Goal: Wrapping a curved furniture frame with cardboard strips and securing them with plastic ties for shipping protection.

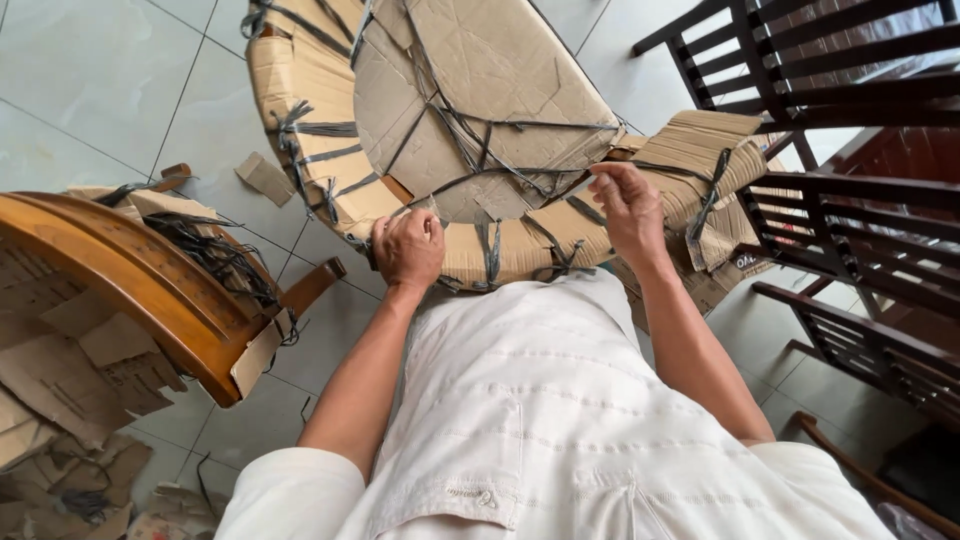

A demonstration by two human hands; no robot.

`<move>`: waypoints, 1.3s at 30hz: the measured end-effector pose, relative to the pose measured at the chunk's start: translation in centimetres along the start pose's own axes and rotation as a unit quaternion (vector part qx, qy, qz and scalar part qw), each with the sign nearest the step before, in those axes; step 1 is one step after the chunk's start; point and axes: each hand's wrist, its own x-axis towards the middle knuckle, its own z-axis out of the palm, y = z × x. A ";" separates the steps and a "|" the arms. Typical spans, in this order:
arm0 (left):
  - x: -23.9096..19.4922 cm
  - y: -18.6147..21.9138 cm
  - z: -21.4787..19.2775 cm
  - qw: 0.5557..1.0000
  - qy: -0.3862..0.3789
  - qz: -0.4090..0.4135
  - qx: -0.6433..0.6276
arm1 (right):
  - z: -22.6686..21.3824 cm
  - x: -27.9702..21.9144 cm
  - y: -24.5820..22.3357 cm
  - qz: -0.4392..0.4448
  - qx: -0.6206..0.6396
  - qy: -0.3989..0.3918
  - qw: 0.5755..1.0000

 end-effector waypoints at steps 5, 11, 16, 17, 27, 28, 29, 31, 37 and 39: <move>0.3 0.0 0.8 1.000 0.011 -0.005 -0.003 | 2.8 2.7 2.1 0.046 -0.024 -0.100 0.994; 0.5 0.3 0.4 0.999 0.032 -0.008 0.009 | 3.9 5.9 2.1 0.027 -0.150 -0.238 0.959; 0.7 0.2 0.5 0.999 0.043 -0.002 0.007 | 4.3 8.3 4.3 0.055 -0.183 -0.260 0.947; 0.8 0.3 0.6 0.999 0.043 -0.010 0.009 | 4.4 9.1 5.3 0.054 -0.184 -0.267 0.944; 1.2 0.6 0.6 0.999 0.031 -0.007 0.026 | 11.3 13.7 22.3 0.116 -0.266 -0.353 0.889; 1.3 0.5 0.5 0.999 0.030 -0.008 0.027 | 12.7 14.1 25.3 0.106 -0.283 -0.352 0.886; 1.5 0.5 0.7 0.999 0.025 -0.011 0.028 | 13.0 14.5 25.7 0.111 -0.282 -0.356 0.884; 1.4 0.5 0.6 0.999 0.022 -0.009 0.031 | 13.7 14.9 26.6 0.102 -0.340 -0.393 0.848; 1.5 0.2 0.7 1.000 0.023 0.000 0.020 | 18.2 15.3 24.9 0.142 -0.435 -0.421 0.783; 1.6 0.1 0.7 1.000 0.023 -0.001 0.021 | 19.2 15.6 24.6 0.143 -0.445 -0.425 0.775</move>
